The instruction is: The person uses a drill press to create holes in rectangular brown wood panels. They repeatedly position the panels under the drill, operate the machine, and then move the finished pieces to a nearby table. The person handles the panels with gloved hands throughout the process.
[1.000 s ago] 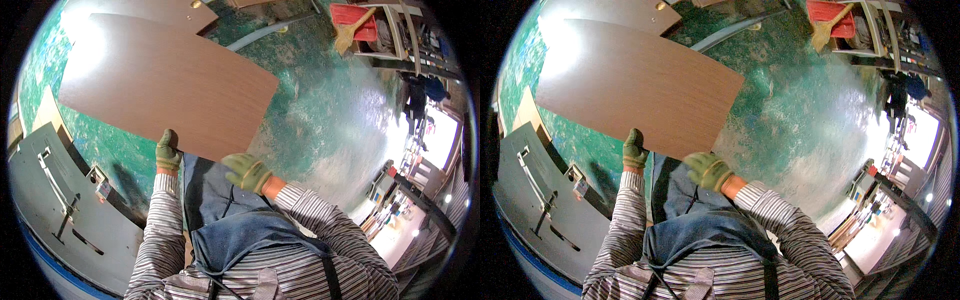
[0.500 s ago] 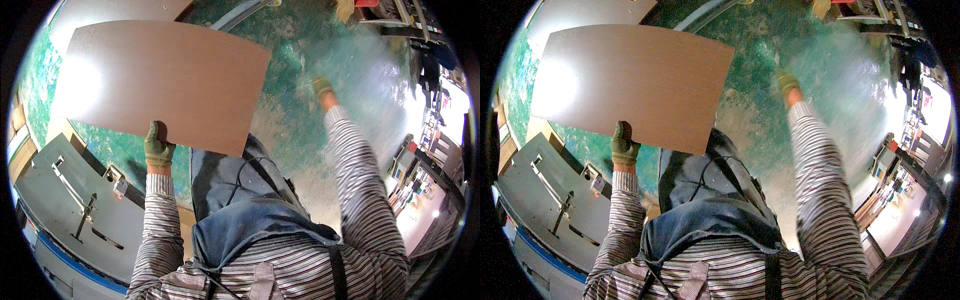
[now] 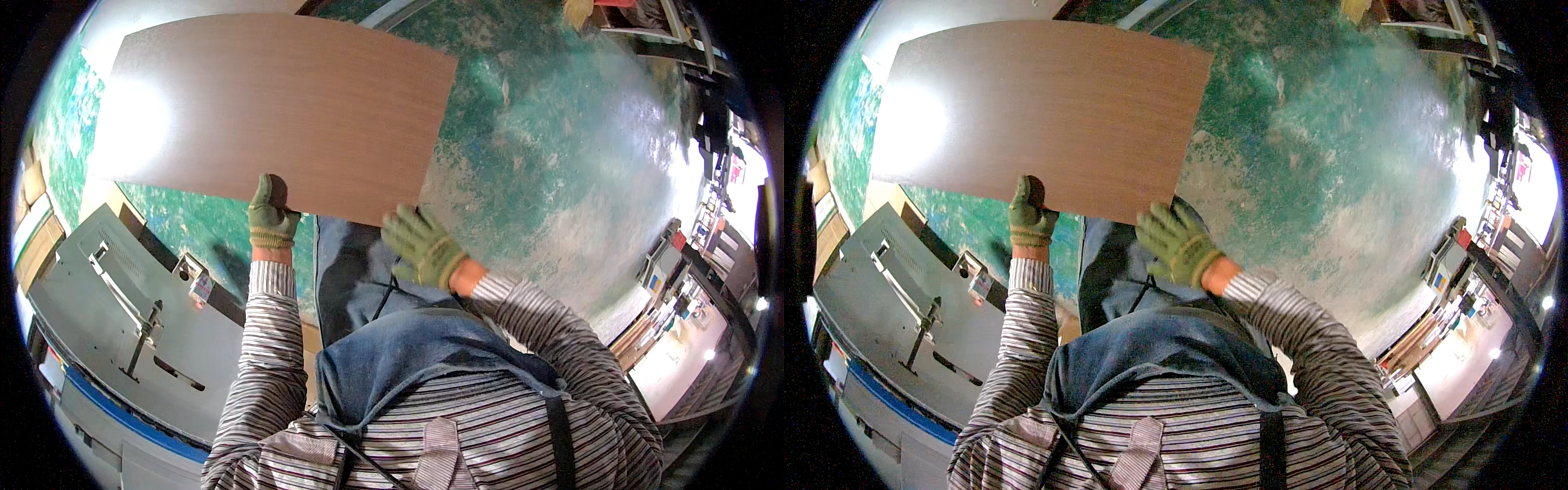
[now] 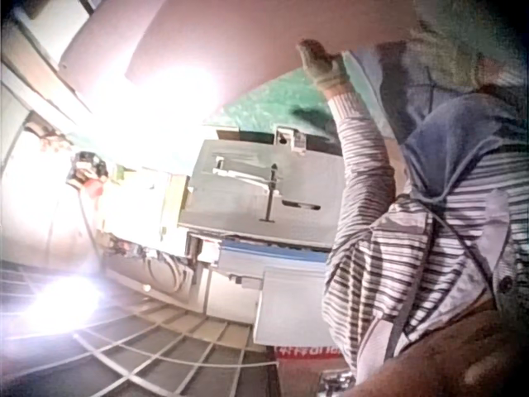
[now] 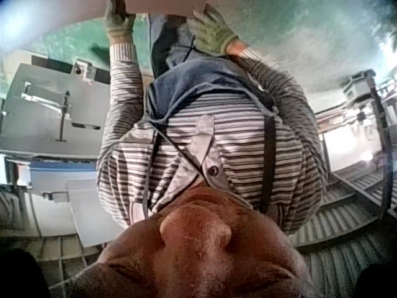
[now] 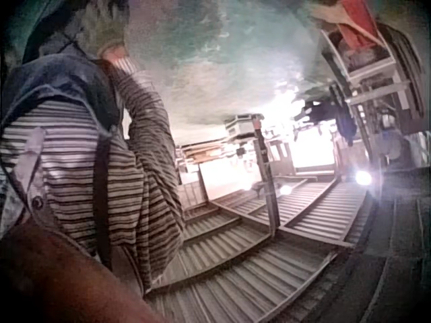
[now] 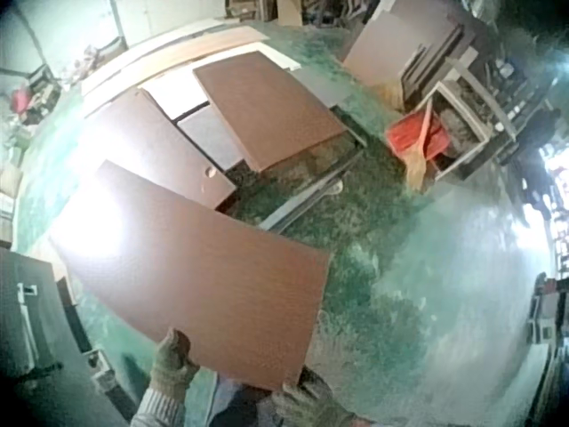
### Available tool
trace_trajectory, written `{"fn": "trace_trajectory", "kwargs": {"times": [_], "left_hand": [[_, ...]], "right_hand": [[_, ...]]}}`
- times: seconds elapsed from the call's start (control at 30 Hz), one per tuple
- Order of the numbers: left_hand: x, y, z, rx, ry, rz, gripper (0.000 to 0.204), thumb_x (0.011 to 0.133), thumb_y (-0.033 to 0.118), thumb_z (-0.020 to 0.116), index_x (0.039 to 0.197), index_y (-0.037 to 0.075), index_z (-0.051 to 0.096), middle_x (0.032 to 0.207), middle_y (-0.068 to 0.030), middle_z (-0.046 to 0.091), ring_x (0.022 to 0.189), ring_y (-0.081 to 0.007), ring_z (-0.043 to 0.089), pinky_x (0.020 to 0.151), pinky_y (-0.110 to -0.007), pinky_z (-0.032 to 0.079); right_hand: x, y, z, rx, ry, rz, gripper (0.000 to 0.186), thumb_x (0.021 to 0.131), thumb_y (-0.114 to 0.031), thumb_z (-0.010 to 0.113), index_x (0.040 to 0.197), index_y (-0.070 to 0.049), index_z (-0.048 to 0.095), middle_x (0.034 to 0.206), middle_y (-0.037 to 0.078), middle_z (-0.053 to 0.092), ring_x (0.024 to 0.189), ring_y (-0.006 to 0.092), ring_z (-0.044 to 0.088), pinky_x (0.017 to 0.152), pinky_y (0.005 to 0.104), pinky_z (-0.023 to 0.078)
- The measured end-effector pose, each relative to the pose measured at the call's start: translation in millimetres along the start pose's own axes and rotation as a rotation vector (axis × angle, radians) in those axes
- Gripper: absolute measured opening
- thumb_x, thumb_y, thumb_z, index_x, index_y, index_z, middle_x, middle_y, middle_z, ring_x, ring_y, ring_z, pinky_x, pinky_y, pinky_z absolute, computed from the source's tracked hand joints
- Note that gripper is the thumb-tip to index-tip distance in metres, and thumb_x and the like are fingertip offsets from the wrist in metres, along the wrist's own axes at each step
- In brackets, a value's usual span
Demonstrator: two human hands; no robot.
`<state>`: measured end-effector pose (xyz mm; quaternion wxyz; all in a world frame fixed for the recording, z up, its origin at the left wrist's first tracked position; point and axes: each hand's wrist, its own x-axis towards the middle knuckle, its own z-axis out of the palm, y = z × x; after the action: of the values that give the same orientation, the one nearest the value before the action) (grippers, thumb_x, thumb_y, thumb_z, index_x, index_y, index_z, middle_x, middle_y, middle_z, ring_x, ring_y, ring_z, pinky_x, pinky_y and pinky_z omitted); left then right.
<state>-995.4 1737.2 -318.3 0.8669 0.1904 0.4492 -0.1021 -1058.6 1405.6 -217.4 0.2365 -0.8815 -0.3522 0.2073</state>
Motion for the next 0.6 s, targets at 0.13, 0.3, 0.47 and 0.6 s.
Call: {"fn": "trace_trajectory", "kwargs": {"times": [0.13,0.3,0.47,0.6], "left_hand": [[1,-1,-7,0.053,0.008,0.007,0.039,0.097,0.03,0.068,0.126,0.005,0.062,0.13,-0.0118,0.065,0.123,-0.0305,0.061,0.107,-0.052,0.05],[13,-9,-20,0.067,-0.081,0.012,0.032,0.094,0.034,0.071,0.113,0.009,0.066,0.117,-0.0078,0.068,0.111,-0.0258,0.064,0.099,-0.048,0.053],[14,-8,-31,0.099,0.102,0.04,0.033,0.091,0.026,0.075,0.114,0.003,0.067,0.114,-0.0101,0.07,0.107,-0.0278,0.065,0.1,-0.051,0.052],[22,-11,-37,-0.18,-0.053,-0.166,0.03,0.092,0.021,0.076,0.114,0.002,0.067,0.11,-0.0094,0.071,0.103,-0.0253,0.066,0.095,-0.047,0.054]], "right_hand": [[-49,9,12,0.331,-0.329,0.166,0.026,0.09,-0.037,0.061,0.094,-0.014,0.072,0.104,0.01,0.07,0.116,0.0396,0.06,0.093,0.0514,0.049],[-57,61,4,0.318,-0.169,0.733,0.031,0.095,-0.033,0.059,0.108,-0.009,0.072,0.108,0.017,0.071,0.097,0.035,0.068,0.084,0.0464,0.051],[55,118,-12,0.943,0.384,0.918,0.056,0.1,-0.037,0.061,0.146,-0.007,0.051,0.141,0.01,0.058,0.118,0.0262,0.059,0.097,0.0395,0.05],[129,155,-10,1.883,0.598,1.054,0.071,0.1,-0.052,0.056,0.152,-0.005,0.04,0.155,0.012,0.046,0.134,0.0347,0.051,0.111,0.0519,0.042]]}}
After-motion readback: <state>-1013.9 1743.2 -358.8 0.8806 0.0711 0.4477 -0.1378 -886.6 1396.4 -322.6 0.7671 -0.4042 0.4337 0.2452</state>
